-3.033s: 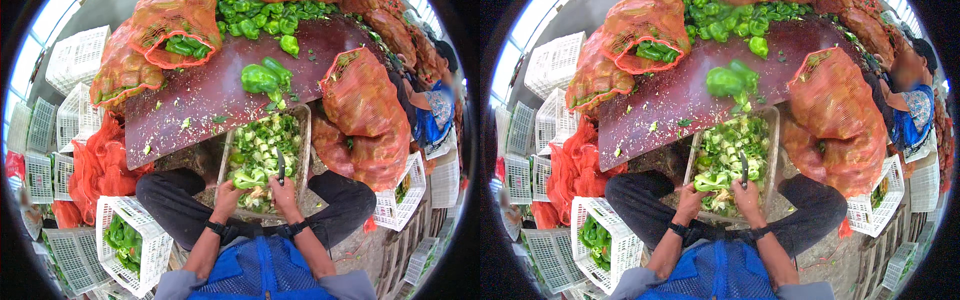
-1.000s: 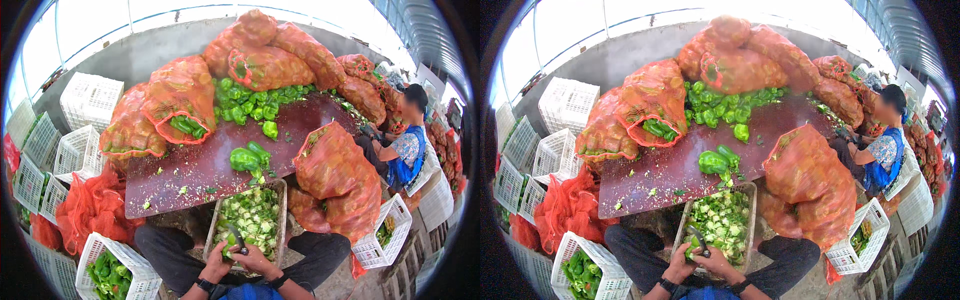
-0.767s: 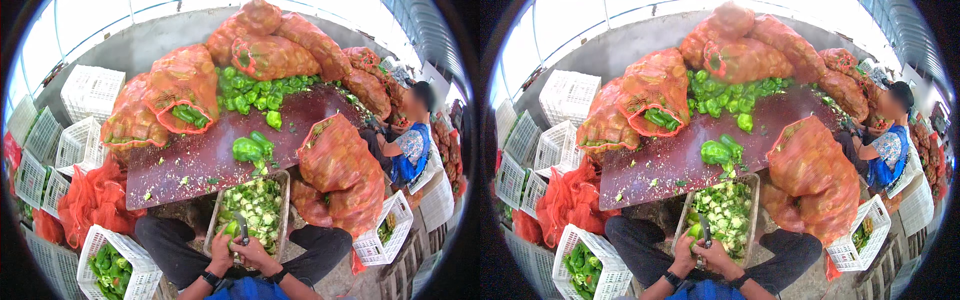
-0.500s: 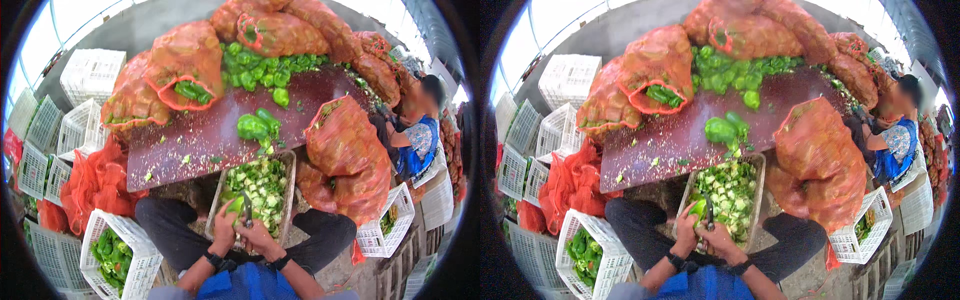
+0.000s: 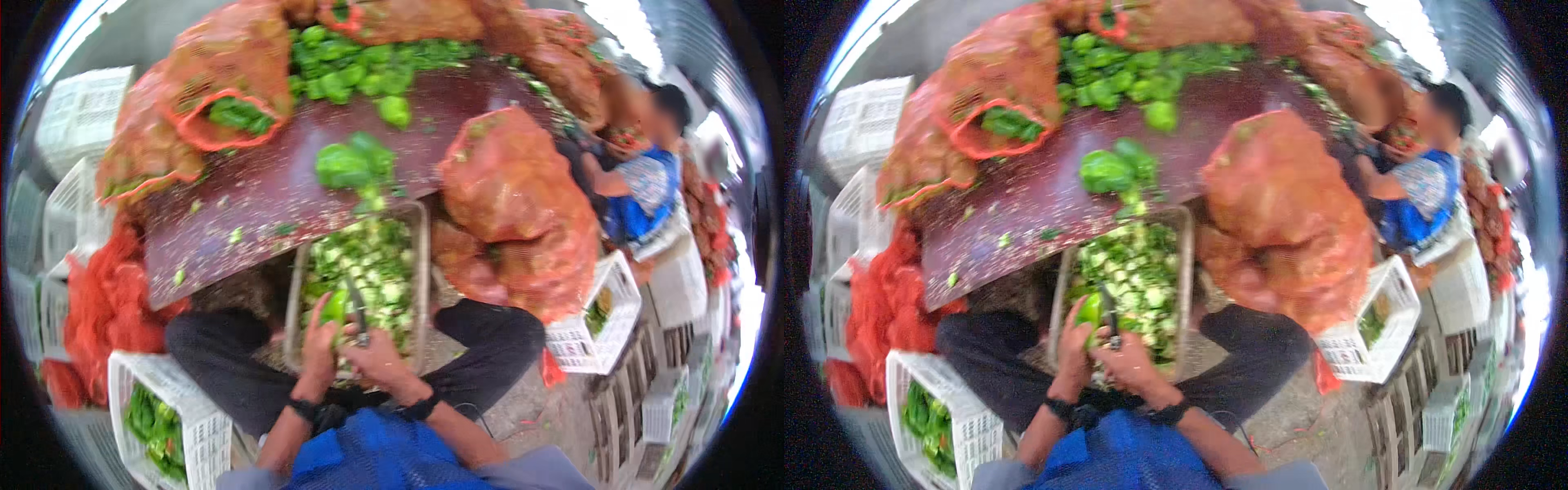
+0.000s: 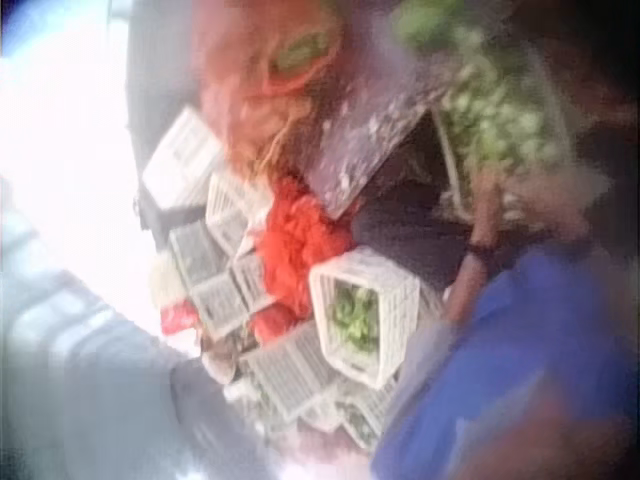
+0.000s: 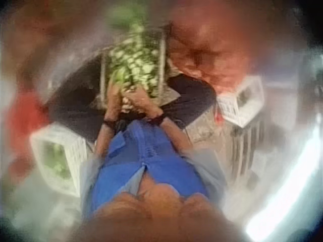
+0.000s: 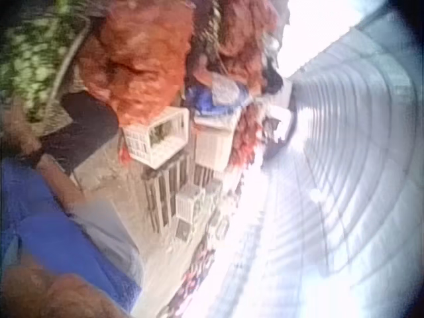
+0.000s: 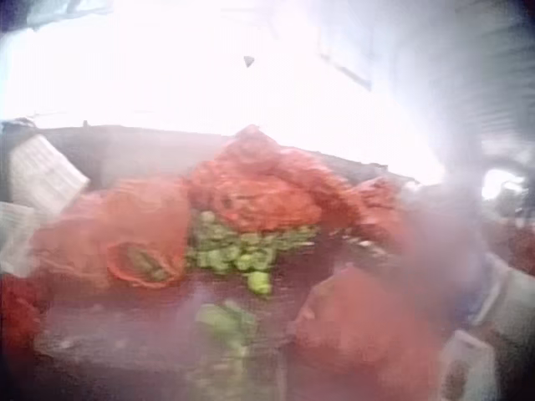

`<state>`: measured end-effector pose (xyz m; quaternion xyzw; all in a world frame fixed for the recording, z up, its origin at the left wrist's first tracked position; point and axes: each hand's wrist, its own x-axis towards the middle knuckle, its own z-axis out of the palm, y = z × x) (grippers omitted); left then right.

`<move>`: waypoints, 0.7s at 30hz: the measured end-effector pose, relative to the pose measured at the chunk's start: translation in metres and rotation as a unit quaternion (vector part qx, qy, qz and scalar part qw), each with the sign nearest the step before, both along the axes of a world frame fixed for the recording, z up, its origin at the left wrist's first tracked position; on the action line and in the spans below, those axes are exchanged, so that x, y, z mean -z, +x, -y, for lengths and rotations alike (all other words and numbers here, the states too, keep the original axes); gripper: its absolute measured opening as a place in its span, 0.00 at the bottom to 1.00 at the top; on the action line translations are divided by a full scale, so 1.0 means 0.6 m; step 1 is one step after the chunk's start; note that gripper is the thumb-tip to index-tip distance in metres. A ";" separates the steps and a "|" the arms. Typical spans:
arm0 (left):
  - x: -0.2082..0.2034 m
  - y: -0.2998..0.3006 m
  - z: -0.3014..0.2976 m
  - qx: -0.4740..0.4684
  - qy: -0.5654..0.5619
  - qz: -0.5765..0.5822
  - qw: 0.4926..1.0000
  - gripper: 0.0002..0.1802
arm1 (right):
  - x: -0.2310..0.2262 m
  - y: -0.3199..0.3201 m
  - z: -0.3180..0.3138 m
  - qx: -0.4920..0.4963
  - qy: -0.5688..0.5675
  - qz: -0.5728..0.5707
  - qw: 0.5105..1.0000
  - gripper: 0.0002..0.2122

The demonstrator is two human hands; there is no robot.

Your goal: Processing green peppers by removing stems and seeds with a knife and emptying a large mesh bag of peppers onto a sorting table.

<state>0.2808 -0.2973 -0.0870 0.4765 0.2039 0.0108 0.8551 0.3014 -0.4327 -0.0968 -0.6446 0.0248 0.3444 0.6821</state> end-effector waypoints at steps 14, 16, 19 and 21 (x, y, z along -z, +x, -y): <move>0.075 -0.013 -0.002 -0.122 -0.265 -0.164 0.942 0.19 | 0.025 -0.021 -0.012 -0.054 -0.067 0.326 0.941 0.23; 0.081 -0.018 -0.005 -0.094 -0.263 -0.153 0.948 0.20 | 0.023 -0.022 -0.010 -0.066 -0.068 0.358 0.929 0.21; 0.083 -0.029 -0.020 -0.074 -0.270 -0.169 0.945 0.19 | 0.023 -0.026 -0.013 -0.096 -0.096 0.356 0.925 0.17; 0.090 -0.027 -0.027 -0.072 -0.272 -0.150 0.948 0.18 | 0.039 -0.034 -0.021 -0.045 -0.073 0.396 0.914 0.15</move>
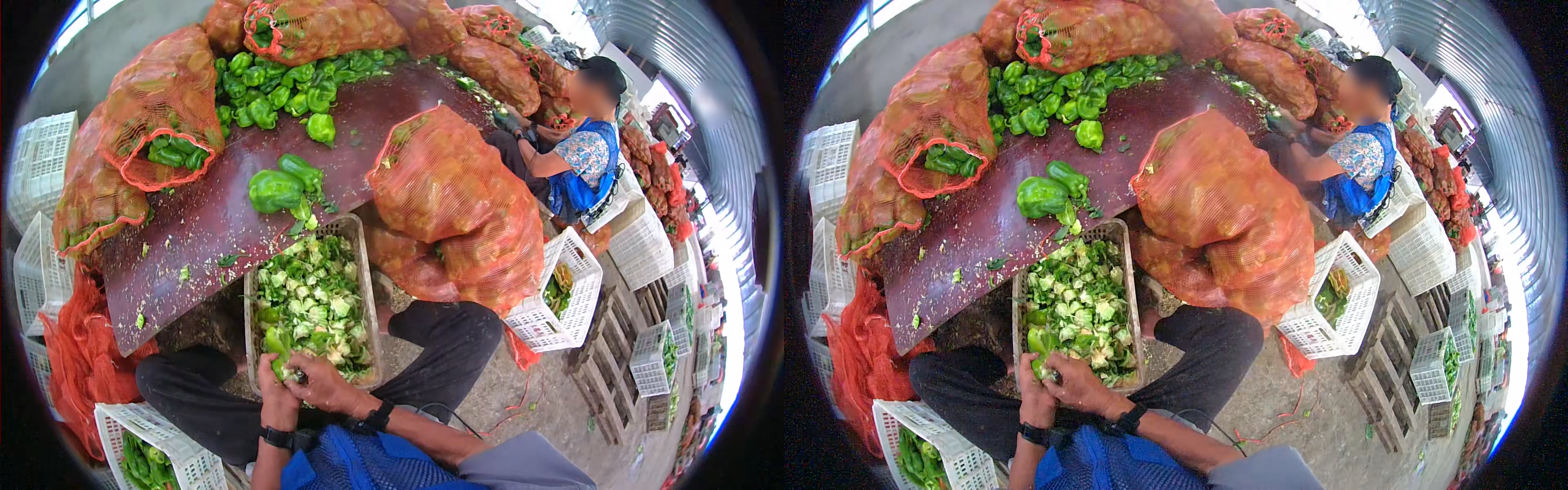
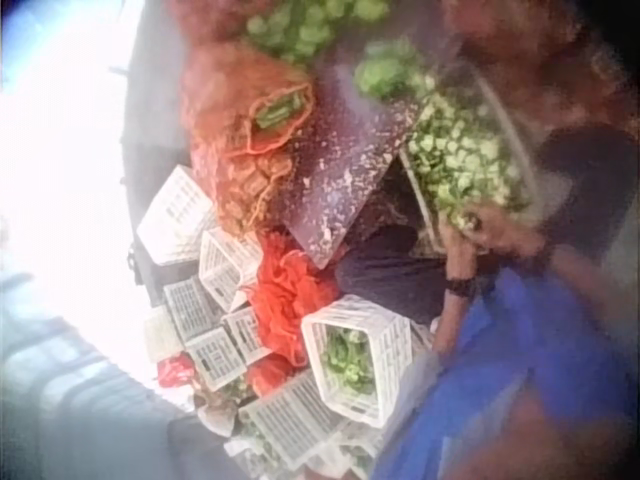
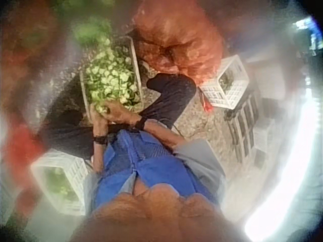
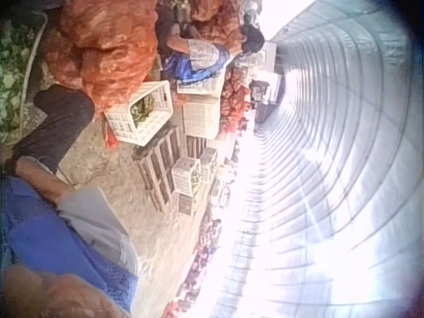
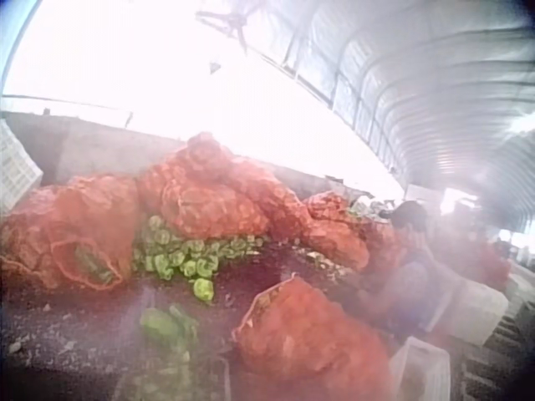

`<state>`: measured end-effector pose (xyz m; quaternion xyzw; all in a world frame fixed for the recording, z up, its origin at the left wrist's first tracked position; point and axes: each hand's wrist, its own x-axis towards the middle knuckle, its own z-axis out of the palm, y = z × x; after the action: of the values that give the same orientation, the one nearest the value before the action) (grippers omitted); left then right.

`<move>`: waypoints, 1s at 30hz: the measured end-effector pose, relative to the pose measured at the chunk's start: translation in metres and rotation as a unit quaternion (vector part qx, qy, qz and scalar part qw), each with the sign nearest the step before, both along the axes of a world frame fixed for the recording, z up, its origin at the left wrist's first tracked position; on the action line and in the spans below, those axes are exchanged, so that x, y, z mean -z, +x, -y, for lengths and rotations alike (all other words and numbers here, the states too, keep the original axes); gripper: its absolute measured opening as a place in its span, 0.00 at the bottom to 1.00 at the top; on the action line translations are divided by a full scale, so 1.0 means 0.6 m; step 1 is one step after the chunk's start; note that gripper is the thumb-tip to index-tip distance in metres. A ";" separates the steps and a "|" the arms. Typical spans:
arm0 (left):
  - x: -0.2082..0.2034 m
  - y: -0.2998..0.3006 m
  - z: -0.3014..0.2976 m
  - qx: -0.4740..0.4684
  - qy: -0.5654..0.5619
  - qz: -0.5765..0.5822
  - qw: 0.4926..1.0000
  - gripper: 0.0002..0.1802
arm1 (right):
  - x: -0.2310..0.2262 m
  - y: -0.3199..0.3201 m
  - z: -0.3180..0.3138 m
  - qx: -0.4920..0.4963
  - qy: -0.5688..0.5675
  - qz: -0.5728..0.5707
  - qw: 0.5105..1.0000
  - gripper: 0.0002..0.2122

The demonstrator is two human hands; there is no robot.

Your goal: Processing green peppers by removing stems and seeds with a knife and emptying a large mesh bag of peppers onto a sorting table.

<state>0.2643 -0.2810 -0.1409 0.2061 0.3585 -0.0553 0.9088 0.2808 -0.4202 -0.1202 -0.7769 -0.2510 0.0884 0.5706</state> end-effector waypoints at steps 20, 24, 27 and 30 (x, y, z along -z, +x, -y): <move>-0.067 -0.004 0.026 0.038 0.391 0.182 0.901 0.33 | -0.017 0.029 0.000 0.187 0.089 -0.454 0.867 0.12; -0.084 -0.011 0.017 0.133 0.652 0.284 0.691 0.25 | -0.009 0.016 0.009 0.153 0.243 -0.595 0.751 0.04; -0.065 -0.012 0.027 0.052 0.389 0.176 0.903 0.30 | -0.028 0.022 -0.001 0.161 0.178 -0.554 0.798 0.08; -0.029 -0.001 0.007 -0.107 0.081 0.190 0.973 0.32 | -0.019 0.013 -0.006 0.123 0.192 -0.415 0.881 0.09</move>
<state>0.2637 -0.2853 -0.1236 0.2462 0.2027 0.1113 0.9412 0.2884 -0.4165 -0.1089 -0.5690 0.0942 0.2820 0.7667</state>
